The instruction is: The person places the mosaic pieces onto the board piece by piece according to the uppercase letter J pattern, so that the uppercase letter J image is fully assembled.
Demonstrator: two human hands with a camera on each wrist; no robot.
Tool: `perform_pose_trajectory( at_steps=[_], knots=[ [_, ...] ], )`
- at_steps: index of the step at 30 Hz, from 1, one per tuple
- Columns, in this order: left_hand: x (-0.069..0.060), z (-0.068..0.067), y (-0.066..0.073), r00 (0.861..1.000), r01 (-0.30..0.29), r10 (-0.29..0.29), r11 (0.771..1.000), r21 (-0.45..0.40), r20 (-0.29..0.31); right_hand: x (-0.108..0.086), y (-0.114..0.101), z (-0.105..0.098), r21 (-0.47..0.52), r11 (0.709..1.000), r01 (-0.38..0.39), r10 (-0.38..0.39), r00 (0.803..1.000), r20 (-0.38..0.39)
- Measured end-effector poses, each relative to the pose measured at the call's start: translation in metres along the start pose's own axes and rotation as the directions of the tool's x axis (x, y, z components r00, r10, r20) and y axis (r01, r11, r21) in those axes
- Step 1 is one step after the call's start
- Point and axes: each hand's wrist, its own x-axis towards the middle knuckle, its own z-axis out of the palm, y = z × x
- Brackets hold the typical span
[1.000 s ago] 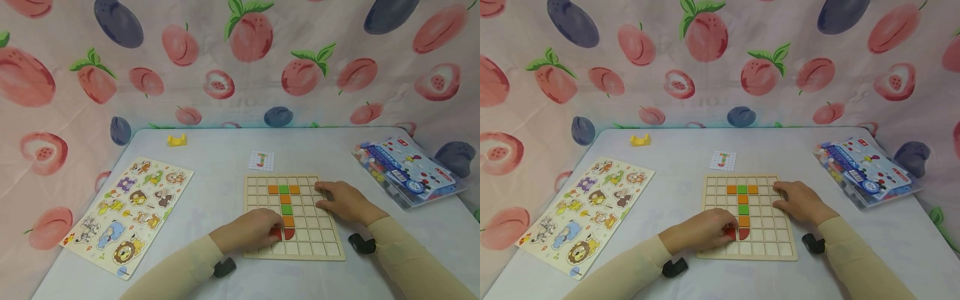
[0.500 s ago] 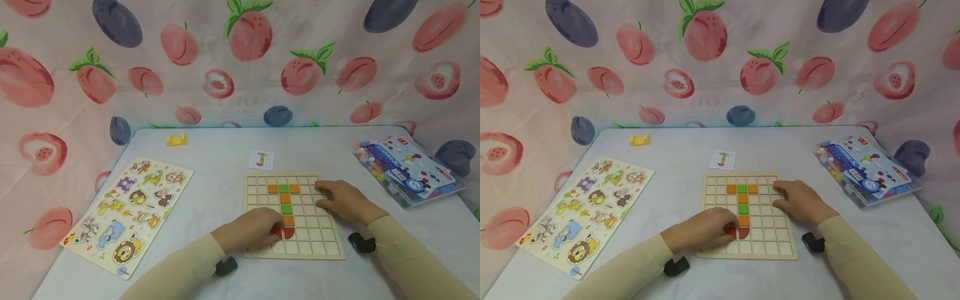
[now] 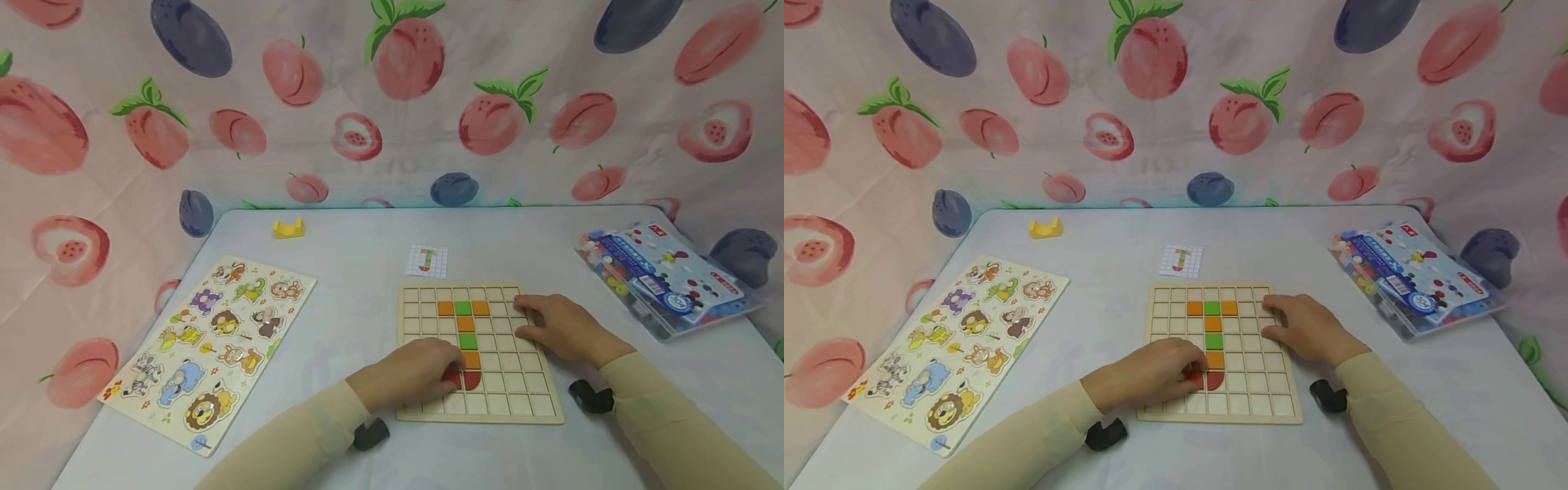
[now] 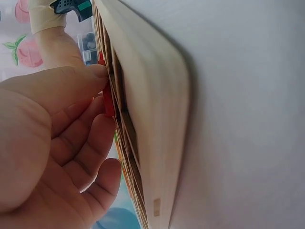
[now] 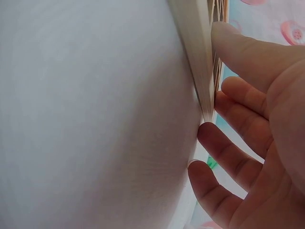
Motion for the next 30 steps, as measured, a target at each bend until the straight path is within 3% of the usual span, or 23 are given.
perform_pose_trajectory(
  at_steps=[30],
  knots=[
    [0.0019, -0.0032, 0.0031, 1.000, 0.009, -0.009, 1.000, -0.007, 0.009, 0.0020, 0.0005, -0.0006, 0.007, 1.000, -0.007, 0.007, 1.000, 0.021]
  ],
)
